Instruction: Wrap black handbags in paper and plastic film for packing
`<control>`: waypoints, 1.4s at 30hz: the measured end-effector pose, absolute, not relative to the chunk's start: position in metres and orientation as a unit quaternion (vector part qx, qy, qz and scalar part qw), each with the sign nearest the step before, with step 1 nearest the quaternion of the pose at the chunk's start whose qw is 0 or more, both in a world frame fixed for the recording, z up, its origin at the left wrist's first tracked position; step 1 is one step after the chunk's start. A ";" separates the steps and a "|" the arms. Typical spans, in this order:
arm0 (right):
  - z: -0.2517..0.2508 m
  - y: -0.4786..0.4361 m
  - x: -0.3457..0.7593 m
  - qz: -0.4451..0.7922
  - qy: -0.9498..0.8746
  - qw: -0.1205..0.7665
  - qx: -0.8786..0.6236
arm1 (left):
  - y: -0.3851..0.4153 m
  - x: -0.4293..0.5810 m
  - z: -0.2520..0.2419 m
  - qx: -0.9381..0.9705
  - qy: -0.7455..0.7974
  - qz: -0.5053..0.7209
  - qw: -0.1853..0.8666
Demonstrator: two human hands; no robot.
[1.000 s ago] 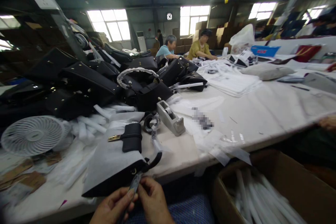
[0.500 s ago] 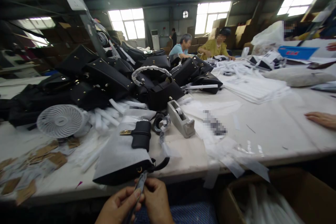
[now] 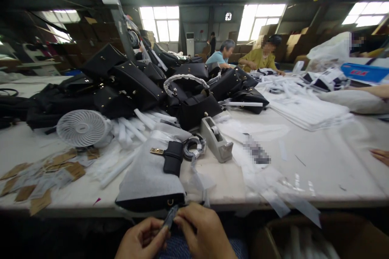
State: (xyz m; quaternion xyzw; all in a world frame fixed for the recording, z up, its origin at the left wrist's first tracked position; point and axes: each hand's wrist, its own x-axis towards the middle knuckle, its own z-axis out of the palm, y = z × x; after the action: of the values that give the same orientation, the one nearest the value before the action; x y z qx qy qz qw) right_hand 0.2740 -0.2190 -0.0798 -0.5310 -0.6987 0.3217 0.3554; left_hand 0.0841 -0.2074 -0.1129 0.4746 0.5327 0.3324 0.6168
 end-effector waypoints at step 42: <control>-0.100 -0.207 0.268 -0.003 -0.842 0.353 -0.408 | -0.190 0.077 -0.096 0.402 0.539 0.284 0.683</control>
State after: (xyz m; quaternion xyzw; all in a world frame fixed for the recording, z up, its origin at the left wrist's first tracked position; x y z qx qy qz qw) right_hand 0.2681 -0.2070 -0.1005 -0.4084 -0.8416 -0.0033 0.3533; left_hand 0.0766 -0.1902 -0.0955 0.4025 0.5388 0.2845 0.6832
